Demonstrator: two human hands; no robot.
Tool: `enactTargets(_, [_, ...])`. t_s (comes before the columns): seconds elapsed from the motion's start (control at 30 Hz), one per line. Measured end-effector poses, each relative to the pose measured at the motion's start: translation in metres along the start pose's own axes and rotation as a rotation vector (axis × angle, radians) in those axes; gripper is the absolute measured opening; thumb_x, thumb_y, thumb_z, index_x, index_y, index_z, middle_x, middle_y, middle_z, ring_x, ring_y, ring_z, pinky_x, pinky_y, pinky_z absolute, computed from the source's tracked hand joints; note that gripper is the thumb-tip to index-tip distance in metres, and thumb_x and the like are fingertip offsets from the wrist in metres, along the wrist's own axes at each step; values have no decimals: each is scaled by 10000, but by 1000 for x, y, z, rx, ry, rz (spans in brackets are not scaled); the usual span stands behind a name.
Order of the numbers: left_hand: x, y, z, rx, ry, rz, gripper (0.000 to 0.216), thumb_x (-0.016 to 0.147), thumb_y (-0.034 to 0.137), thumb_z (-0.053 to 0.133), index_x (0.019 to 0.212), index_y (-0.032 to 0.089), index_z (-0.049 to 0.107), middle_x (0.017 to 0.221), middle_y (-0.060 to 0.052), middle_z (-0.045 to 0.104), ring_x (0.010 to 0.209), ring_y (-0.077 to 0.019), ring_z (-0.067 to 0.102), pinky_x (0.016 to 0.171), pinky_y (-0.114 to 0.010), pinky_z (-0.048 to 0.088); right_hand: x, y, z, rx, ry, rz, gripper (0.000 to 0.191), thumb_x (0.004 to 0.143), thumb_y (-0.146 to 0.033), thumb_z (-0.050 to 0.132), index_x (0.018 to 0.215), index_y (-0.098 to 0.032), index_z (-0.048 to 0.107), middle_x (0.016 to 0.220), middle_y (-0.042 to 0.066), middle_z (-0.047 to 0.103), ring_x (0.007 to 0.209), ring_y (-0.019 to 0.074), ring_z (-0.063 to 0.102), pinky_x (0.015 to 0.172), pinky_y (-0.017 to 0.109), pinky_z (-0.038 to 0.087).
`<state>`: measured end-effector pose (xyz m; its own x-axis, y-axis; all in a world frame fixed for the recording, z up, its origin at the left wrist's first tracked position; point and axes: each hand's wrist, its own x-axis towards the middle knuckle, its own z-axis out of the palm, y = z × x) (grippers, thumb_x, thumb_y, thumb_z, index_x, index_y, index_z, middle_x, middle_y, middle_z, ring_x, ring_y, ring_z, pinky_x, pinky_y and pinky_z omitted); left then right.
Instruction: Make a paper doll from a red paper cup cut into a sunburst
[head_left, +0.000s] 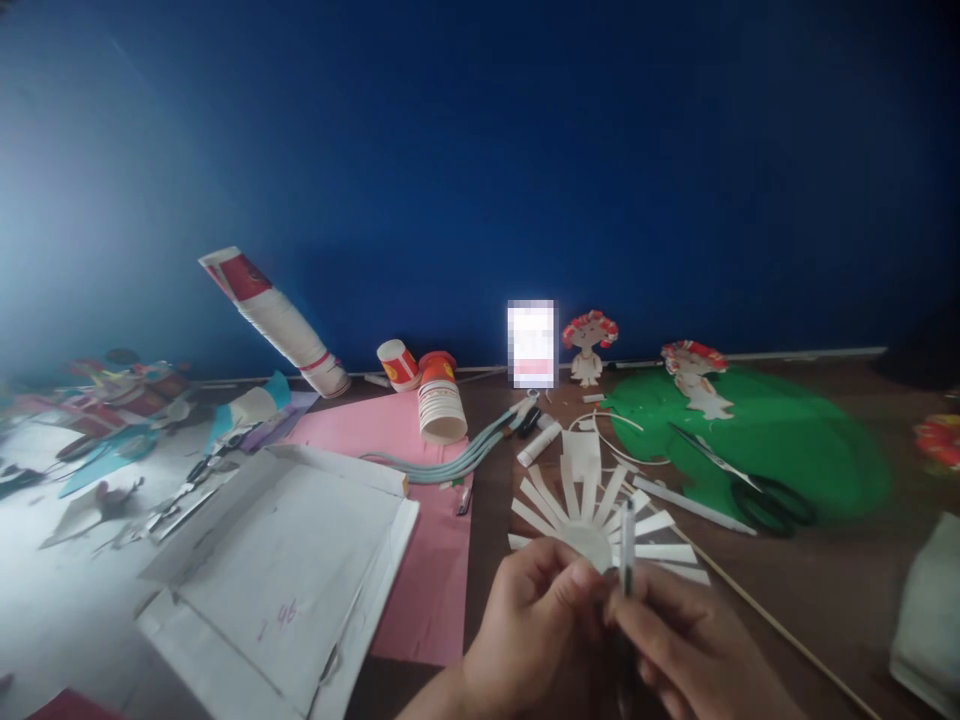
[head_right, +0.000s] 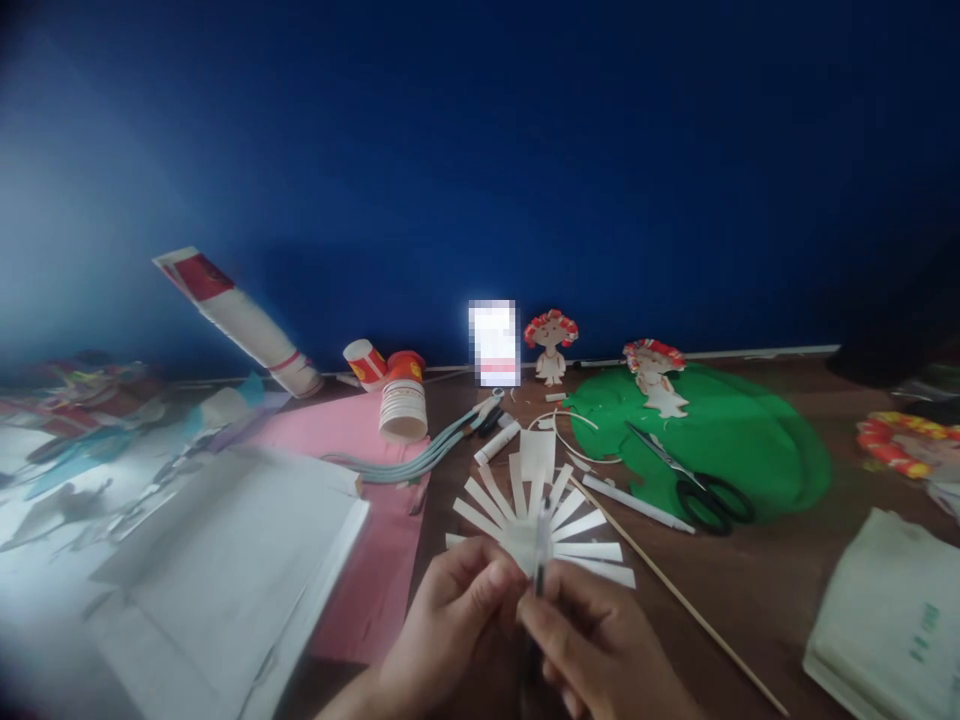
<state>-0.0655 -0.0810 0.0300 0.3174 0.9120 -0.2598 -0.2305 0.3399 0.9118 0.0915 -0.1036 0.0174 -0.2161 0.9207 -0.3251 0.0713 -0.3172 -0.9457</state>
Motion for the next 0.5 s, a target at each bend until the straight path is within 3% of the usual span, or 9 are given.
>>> enactTargets(0.1, [-1,1,-2,207,-85,-89,545,793,679,643,708,150,543,568,-3,567,416,-53,393,425,-193,276,6,-5,-7,14,164,-74,511,820,-694,573,688,-204,512,531,-61,482,418,62,407,399,174,322])
enactTargets(0.23, [-1,-3,-5,283,-184,-107,564,853,682,554,805,122,601,658,-46,635,436,-59,427,433,-195,293,9,-11,-13,-29,315,-225,459,854,-620,589,667,-204,540,521,-46,506,424,77,451,411,186,379])
enactTargets(0.43, [-7,2,-4,336,-214,-89,449,860,587,603,803,141,593,691,-47,650,501,-85,480,493,-210,356,0,-11,-15,-147,270,-365,332,881,-547,583,808,-226,630,499,-54,498,426,106,479,406,200,416])
enactTargets(0.5, [-10,1,-4,505,-188,38,362,902,492,577,773,155,600,697,-47,654,565,-112,535,545,-227,388,-4,-8,-16,-194,285,-420,284,900,-505,569,869,-234,650,497,-58,494,416,107,473,403,202,427])
